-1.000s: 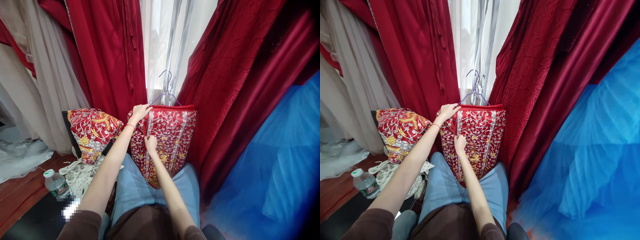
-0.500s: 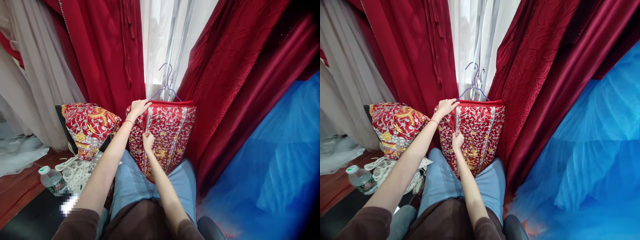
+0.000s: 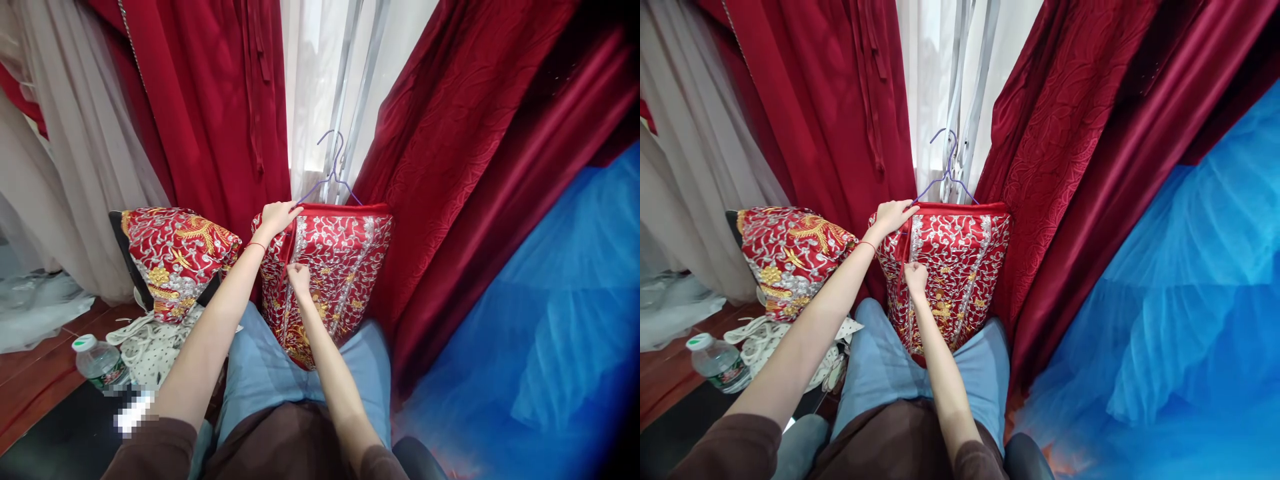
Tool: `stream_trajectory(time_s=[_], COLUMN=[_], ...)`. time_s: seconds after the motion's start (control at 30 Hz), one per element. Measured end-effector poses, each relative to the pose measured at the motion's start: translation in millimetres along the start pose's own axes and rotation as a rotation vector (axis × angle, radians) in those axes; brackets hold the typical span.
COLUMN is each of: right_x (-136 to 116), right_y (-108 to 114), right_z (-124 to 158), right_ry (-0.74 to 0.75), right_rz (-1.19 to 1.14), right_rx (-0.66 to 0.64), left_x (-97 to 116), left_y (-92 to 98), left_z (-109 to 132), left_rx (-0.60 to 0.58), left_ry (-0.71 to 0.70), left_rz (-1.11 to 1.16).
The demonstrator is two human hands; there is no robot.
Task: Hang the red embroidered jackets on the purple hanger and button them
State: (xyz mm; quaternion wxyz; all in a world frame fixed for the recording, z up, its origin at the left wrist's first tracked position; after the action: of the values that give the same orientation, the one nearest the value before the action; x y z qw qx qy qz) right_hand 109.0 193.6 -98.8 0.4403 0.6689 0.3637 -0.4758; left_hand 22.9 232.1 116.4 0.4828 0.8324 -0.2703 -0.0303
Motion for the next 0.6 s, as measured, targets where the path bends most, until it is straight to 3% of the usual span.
stream_trajectory(time_s=[0.23,0.6], right_x=[-13.2,-49.4], right_y=[22.9,34.7], right_z=[17.9,22.2], right_ry=[0.066,0.146], right_rz=[0.035,-0.063], right_rx=[0.098,0.097], left_x=[1.8,3.3], left_y=[0.1,0.9], left_z=[0.4,1.6], left_rx=[0.007,0.004], left_ry=[-0.006,-0.002], left_rz=[0.001,0.004])
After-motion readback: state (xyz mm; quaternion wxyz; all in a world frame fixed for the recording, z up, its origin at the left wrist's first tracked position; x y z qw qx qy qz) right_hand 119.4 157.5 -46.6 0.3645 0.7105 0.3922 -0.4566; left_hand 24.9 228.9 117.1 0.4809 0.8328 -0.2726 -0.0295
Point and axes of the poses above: each hand's wrist, its own z-axis away from the middle knuckle, its own y-axis out of the back of the hand, x = y × z, the point moved 10 cm from there along -z, towards the middle knuckle, and after that the axes turned 9 degrees about z, right-handed, at the moved point
